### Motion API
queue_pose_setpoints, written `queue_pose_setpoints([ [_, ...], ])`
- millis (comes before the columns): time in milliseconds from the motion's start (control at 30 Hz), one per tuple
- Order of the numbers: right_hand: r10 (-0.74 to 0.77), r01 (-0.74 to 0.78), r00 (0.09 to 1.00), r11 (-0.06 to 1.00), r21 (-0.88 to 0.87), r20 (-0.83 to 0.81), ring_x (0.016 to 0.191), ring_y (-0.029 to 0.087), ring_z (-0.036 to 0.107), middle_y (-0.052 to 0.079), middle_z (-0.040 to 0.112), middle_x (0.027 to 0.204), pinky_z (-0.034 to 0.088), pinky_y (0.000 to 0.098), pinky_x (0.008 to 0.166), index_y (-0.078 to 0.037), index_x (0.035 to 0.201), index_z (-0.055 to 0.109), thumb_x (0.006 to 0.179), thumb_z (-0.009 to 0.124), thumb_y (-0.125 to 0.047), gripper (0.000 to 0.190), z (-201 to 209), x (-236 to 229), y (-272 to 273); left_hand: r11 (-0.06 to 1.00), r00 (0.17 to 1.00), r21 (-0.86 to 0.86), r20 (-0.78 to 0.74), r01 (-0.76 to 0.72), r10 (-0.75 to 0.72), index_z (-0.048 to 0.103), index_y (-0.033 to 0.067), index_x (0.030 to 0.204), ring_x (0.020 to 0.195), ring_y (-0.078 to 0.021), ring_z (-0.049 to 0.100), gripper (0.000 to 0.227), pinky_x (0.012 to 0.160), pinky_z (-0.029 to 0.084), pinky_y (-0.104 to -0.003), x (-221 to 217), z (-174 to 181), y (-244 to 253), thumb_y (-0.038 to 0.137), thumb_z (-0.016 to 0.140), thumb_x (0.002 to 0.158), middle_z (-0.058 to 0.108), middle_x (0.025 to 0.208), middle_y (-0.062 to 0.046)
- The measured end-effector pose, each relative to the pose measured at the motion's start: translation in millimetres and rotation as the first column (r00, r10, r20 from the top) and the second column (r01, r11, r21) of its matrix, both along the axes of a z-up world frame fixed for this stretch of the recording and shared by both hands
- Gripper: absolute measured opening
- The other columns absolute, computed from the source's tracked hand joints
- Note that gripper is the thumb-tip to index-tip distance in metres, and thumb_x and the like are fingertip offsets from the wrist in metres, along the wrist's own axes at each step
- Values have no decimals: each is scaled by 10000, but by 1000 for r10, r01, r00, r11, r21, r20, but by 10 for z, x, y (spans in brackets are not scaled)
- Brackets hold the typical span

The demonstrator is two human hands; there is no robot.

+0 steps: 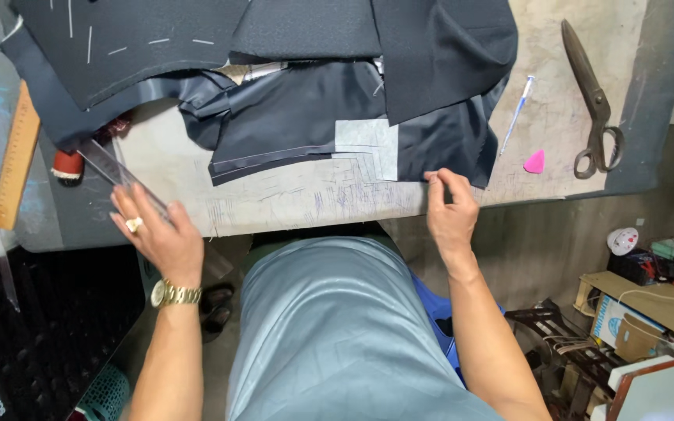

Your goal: The person marks lines on a piece of fabric using a ruler and chalk, handles various pattern pieces, and prepares a needle and thread.

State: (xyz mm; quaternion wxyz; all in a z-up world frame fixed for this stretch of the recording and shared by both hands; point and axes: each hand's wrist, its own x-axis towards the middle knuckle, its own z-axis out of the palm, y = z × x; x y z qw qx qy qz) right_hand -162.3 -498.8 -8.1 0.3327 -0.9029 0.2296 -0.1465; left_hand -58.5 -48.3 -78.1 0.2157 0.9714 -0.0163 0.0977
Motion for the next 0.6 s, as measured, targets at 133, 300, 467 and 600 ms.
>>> queue_pose_setpoints([
  [133, -115, 115, 992, 993, 10, 41, 918, 221, 753, 64, 785, 936, 570, 348, 867, -81, 1085, 771, 995, 751, -42, 99, -48, -89, -212, 990, 988, 106, 114, 91, -103, 576, -112, 1465, 1410, -496, 449, 501, 1148, 225, -578, -120, 186, 121, 103, 666, 1022, 513, 1496, -365],
  [300, -188, 182, 982, 969, 169, 25, 862, 218, 764, 128, 780, 925, 609, 355, 807, 9, 1161, 722, 1009, 718, -35, 158, -105, 6, -325, 965, 965, 262, 257, -21, -49, 812, 90, 1268, 1183, -380, 605, 293, 1011, 391, -518, -233, 196, 261, 110, 707, 995, 681, 1251, -159],
  [467, -175, 159, 983, 958, 238, 49, 855, 208, 761, 139, 776, 933, 612, 341, 801, 27, 1176, 712, 1010, 716, -26, 174, -176, 143, -263, 963, 971, 233, 224, -137, 84, 806, 119, 1259, 1043, -339, 618, 315, 871, 465, -467, -234, 264, 348, 118, 785, 945, 619, 1177, -112],
  [600, -160, 135, 984, 959, 251, 82, 842, 208, 755, 158, 770, 930, 602, 341, 794, 52, 1173, 702, 1015, 709, -11, 170, -122, 244, -193, 970, 965, 73, 142, -233, 221, 783, 28, 1252, 794, -288, 644, 366, 718, 528, -446, -252, 386, 440, 92, 867, 901, 615, 1050, -103],
])
